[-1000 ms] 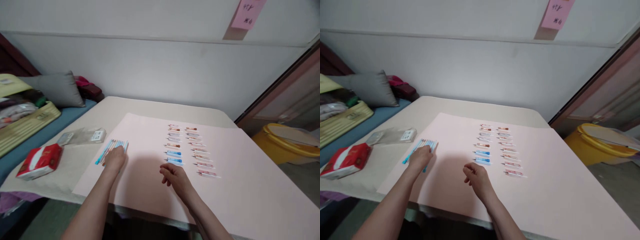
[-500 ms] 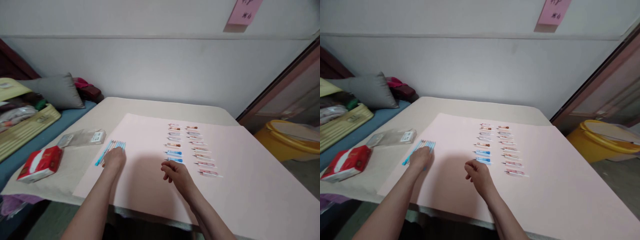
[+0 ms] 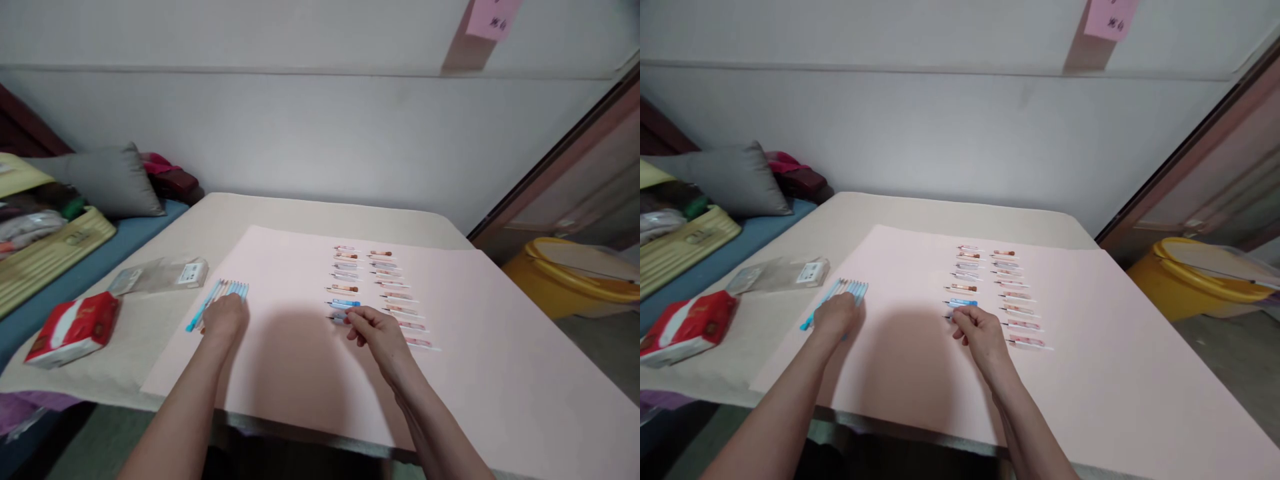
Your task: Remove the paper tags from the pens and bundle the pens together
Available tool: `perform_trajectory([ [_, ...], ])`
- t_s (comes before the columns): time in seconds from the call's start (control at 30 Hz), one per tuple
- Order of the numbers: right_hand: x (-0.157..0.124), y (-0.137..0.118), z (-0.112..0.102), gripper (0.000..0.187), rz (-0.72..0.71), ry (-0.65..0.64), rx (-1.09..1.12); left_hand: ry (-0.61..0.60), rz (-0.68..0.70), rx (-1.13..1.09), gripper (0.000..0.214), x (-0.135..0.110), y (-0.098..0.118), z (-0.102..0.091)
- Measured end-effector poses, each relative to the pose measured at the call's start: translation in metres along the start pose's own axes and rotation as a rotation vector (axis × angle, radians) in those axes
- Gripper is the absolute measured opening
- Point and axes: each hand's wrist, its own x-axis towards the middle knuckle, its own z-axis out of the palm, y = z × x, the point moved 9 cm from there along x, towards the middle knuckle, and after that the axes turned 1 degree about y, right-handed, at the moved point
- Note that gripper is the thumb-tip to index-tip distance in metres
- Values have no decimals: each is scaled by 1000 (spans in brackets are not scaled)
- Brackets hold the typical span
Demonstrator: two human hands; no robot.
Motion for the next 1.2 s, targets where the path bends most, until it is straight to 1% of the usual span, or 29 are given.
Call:
perform_trajectory([
  [0.17, 7, 1, -24, 26, -71, 97, -112, -23, -6, 16, 32, -1, -2, -1],
  [0.23, 8, -1, -35, 26, -112, 145, -185, -15, 21, 20, 31, -2, 2, -6],
  [0.27, 8, -2, -41, 26, -130, 168, -229, -1, 47, 14, 31, -4, 7, -10],
  [0.37, 9, -7, -50, 25, -171, 212, -423, 57, 158, -76, 32, -17, 35, -23],
  [0.47, 11, -5, -46, 25, -168, 192, -745, 118, 288, -319, 27, -44, 71, -34],
  [0.53, 13, 4, -36, 24, -138, 121, -971, 94, 387, -586, 21, -65, 97, -35],
  [0.57, 13, 10, -30, 23, -123, 76, -1063, 19, 414, -735, 20, -75, 108, -30],
  [0.6, 13, 16, -23, 22, -113, 29, -1138, -86, 414, -892, 19, -84, 118, -22],
  [0.67, 12, 25, -11, 20, -113, -43, -1241, -323, 360, -1187, 17, -99, 134, -2],
  [0.7, 12, 28, -6, 21, -119, -66, -1272, -413, 301, -1311, 16, -104, 139, 7],
  [0.8, 11, 33, 4, 24, -121, -109, -1328, -629, 22, -1635, 13, -115, 143, 37],
  [0.87, 11, 36, 7, 27, -104, -129, -1348, -720, -194, -1787, 16, -120, 141, 57],
  [0.93, 12, 38, 7, 29, -88, -141, -1360, -749, -365, -1866, 18, -124, 139, 73],
  [1.0, 12, 40, 8, 29, -79, -152, -1365, -744, -450, -1897, 17, -127, 139, 82],
  [1.2, 9, 42, 12, 26, -86, -205, -1357, -761, -502, -1878, 12, -146, 150, 95],
])
